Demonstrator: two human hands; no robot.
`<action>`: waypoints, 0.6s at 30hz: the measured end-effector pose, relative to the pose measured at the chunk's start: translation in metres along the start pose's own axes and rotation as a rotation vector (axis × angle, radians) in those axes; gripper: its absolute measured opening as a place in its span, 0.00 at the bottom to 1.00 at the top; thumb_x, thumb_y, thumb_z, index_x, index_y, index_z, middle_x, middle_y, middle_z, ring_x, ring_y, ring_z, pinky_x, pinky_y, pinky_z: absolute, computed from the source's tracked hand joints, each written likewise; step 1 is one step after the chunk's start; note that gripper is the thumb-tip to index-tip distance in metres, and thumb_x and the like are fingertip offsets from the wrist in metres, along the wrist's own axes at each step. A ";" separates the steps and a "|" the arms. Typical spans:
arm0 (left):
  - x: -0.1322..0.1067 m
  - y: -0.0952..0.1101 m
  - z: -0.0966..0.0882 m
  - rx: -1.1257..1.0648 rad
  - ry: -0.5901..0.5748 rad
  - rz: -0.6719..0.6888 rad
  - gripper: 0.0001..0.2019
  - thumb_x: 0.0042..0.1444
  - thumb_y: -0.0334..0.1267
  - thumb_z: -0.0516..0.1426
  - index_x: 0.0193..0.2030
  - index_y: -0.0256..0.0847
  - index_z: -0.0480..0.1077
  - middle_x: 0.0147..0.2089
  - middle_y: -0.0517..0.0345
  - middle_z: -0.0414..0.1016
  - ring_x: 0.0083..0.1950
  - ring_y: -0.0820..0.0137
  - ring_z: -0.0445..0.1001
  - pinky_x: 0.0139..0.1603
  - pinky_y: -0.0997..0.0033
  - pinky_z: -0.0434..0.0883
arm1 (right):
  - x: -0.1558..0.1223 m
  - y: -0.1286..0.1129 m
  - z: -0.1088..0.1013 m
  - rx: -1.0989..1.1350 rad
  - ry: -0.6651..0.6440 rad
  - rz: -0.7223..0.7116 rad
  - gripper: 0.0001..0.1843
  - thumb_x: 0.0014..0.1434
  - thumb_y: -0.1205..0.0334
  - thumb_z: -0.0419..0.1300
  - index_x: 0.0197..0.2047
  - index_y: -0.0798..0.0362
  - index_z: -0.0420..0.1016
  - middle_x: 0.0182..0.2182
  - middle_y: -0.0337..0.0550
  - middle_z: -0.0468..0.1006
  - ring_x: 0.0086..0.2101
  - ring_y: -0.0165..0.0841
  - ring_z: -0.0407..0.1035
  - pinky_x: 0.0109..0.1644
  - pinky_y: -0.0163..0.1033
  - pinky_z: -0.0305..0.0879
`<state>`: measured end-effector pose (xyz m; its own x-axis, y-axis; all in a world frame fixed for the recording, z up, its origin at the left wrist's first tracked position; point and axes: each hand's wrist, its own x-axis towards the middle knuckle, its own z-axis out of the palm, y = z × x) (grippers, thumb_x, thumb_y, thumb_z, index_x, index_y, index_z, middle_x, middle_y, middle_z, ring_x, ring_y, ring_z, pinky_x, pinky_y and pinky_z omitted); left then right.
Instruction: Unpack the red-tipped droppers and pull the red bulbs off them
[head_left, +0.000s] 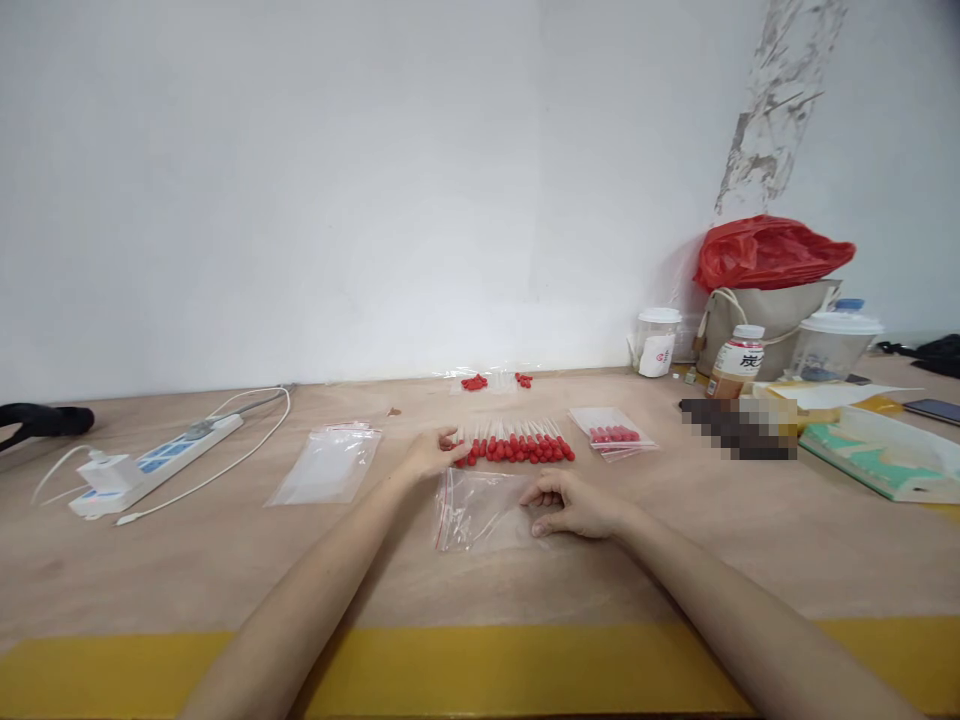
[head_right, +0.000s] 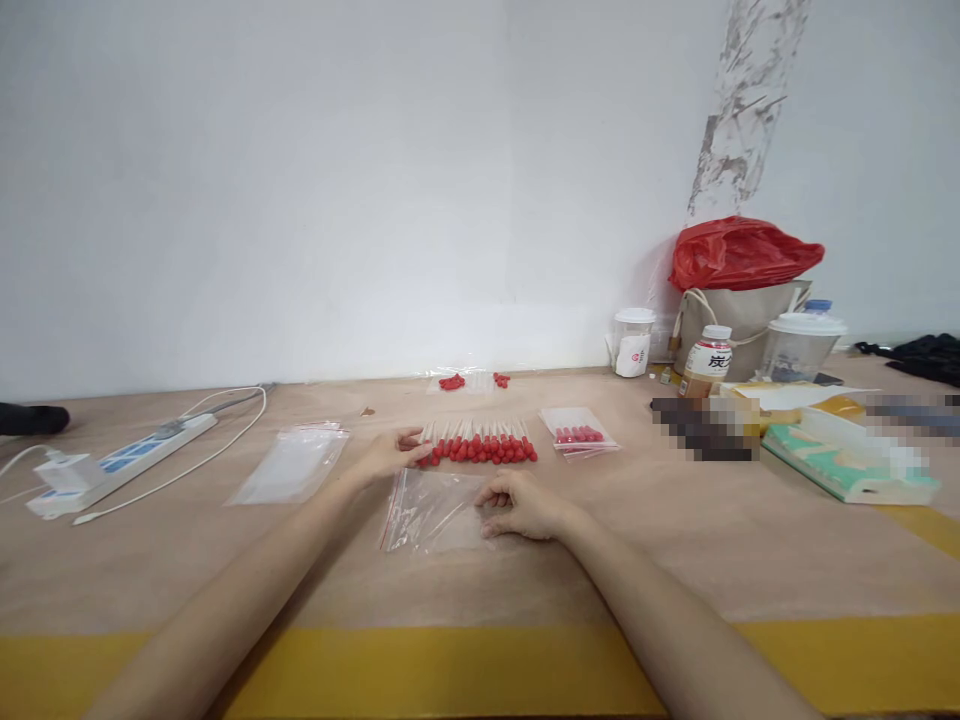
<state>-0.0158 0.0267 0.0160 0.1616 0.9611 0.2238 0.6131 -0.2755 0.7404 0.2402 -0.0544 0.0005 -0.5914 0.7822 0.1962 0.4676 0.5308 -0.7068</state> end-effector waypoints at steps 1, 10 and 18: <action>0.000 -0.002 -0.001 -0.009 -0.004 0.004 0.20 0.44 0.45 0.58 0.42 0.35 0.70 0.31 0.55 0.75 0.34 0.67 0.71 0.37 0.70 0.66 | 0.000 0.000 0.000 0.001 0.000 0.005 0.19 0.40 0.56 0.66 0.37 0.52 0.74 0.31 0.40 0.72 0.32 0.30 0.64 0.35 0.35 0.61; -0.013 -0.013 0.006 0.011 -0.007 0.124 0.16 0.53 0.46 0.49 0.35 0.37 0.72 0.33 0.57 0.76 0.35 0.68 0.72 0.39 0.68 0.68 | 0.000 0.000 0.000 0.018 -0.009 0.023 0.21 0.40 0.54 0.65 0.38 0.53 0.74 0.31 0.40 0.71 0.32 0.30 0.64 0.36 0.34 0.61; -0.047 -0.011 -0.006 0.032 0.234 0.109 0.22 0.59 0.47 0.40 0.43 0.35 0.69 0.45 0.50 0.72 0.48 0.64 0.68 0.50 0.62 0.64 | 0.001 0.008 0.002 0.026 -0.023 0.018 0.21 0.40 0.53 0.65 0.39 0.52 0.74 0.32 0.39 0.71 0.33 0.31 0.64 0.36 0.35 0.61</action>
<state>-0.0348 -0.0156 0.0013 0.0472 0.8948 0.4440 0.6269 -0.3726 0.6842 0.2426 -0.0501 -0.0061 -0.5981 0.7835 0.1683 0.4609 0.5081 -0.7277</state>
